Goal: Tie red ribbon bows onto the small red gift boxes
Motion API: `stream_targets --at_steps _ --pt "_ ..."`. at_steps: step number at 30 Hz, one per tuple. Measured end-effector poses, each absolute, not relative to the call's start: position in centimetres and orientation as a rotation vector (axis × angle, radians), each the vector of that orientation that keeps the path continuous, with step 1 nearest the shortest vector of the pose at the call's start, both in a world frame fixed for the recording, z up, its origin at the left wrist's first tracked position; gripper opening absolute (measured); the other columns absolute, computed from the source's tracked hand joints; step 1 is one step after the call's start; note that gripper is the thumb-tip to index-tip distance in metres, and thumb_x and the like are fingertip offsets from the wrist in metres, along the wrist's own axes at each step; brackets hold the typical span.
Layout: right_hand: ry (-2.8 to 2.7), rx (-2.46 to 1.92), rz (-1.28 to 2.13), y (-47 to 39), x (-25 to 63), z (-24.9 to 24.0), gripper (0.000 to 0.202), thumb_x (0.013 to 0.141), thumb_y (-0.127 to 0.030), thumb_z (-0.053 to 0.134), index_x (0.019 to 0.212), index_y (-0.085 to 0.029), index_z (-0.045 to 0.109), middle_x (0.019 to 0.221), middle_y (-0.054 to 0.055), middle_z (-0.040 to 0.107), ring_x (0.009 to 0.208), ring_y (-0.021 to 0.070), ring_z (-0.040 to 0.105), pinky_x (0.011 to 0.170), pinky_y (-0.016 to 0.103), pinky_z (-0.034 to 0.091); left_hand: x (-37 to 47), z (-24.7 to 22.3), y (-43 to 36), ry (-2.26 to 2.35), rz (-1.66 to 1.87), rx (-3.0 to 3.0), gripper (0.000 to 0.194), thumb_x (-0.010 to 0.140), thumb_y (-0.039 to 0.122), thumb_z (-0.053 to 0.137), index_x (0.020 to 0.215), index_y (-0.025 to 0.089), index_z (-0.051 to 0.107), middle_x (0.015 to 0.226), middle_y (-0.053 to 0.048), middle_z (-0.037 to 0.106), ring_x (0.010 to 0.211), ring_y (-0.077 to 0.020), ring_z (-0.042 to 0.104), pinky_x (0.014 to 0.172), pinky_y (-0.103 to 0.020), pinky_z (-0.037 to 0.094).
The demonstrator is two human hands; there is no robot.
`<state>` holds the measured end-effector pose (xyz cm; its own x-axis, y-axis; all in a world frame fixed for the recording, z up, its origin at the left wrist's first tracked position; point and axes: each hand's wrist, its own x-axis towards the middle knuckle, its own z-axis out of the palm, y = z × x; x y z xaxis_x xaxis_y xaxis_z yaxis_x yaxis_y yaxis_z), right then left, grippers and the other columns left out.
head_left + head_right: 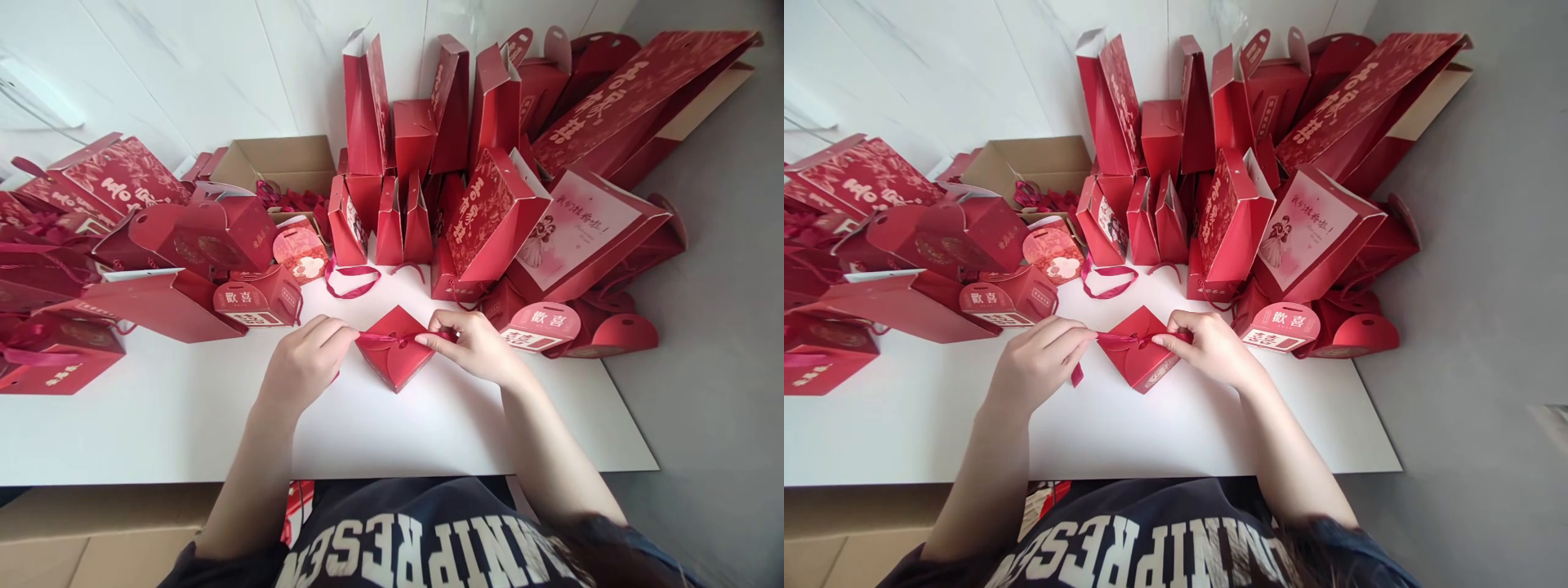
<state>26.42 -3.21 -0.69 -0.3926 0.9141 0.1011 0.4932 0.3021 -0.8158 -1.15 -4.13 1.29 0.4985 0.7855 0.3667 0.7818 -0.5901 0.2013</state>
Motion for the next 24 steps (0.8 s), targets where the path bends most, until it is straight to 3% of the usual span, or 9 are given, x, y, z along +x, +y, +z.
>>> stream_targets --at_steps 7,11,14,17,19,21,24 --pt "-2.016 -1.321 0.933 -3.1 26.8 -0.9 0.035 0.094 -0.042 0.054 0.068 -0.020 0.048 0.063 -0.004 0.047 0.058 0.0113 0.038 0.057 0.025 0.032 -2.2 -1.2 -4.2 1.282 0.777 2.889 0.028 0.088 0.004 0.044 0.089 0.023 0.065 0.090 -0.006 0.069 0.084 -0.0187 0.064 0.078 -0.032 0.053" --pt "-1.988 -1.341 0.949 -3.0 27.0 -1.0 0.033 0.093 -0.042 0.054 0.069 -0.020 0.050 0.065 -0.003 0.049 0.060 0.0120 0.041 0.058 0.025 0.034 -2.2 -1.2 -4.2 1.375 0.751 2.762 0.026 0.086 0.005 0.045 0.088 0.023 0.065 0.089 -0.005 0.068 0.089 -0.0200 0.064 0.087 -0.036 0.051" --pt "-1.980 -1.320 0.951 -2.9 27.1 -0.8 0.030 0.094 -0.043 0.052 0.074 -0.020 0.054 0.069 -0.002 0.055 0.063 0.0131 0.047 0.061 0.025 0.037 -2.2 -0.3 -4.3 1.427 0.657 2.471 0.033 0.082 0.008 0.048 0.108 0.024 0.061 0.108 -0.006 0.066 0.107 -0.0236 0.060 0.096 -0.041 0.047" --pt "-1.968 -1.311 0.973 -2.8 27.2 -0.5 0.032 0.095 -0.047 0.050 0.080 -0.020 0.057 0.073 0.000 0.059 0.066 0.0141 0.050 0.063 0.025 0.039 -2.2 0.1 -3.9 1.279 0.595 2.082 0.039 0.087 0.020 0.049 0.126 0.022 0.050 0.125 -0.009 0.061 0.116 -0.0236 0.057 0.095 -0.037 0.049" --pt "-1.972 -1.300 0.988 -2.8 27.1 -0.4 0.034 0.096 -0.049 0.049 0.080 -0.020 0.057 0.074 0.000 0.059 0.067 0.0144 0.051 0.064 0.025 0.039 -2.1 -0.2 -3.5 1.278 0.592 1.894 0.028 0.095 0.034 0.042 0.115 0.021 0.055 0.112 -0.008 0.066 0.106 -0.0215 0.061 0.088 -0.033 0.050" --pt "-1.985 -1.283 0.993 -2.9 27.0 -0.5 0.036 0.096 -0.050 0.049 0.079 -0.020 0.058 0.074 0.000 0.060 0.067 0.0145 0.051 0.065 0.026 0.039 -1.8 -0.6 -2.9 1.346 0.564 1.765 0.038 0.099 0.046 0.033 0.092 0.019 0.060 0.087 -0.004 0.067 0.088 -0.0189 0.063 0.079 -0.030 0.049" --pt "-2.004 -1.272 0.971 -2.9 26.7 -0.7 0.033 0.095 -0.048 0.052 0.081 -0.020 0.060 0.075 0.000 0.061 0.066 0.0140 0.050 0.062 0.026 0.038 -1.4 -0.8 -2.2 1.351 0.467 1.602 0.055 0.097 0.056 0.033 0.064 0.018 0.054 0.059 0.000 0.057 0.063 -0.0151 0.058 0.068 -0.028 0.046"
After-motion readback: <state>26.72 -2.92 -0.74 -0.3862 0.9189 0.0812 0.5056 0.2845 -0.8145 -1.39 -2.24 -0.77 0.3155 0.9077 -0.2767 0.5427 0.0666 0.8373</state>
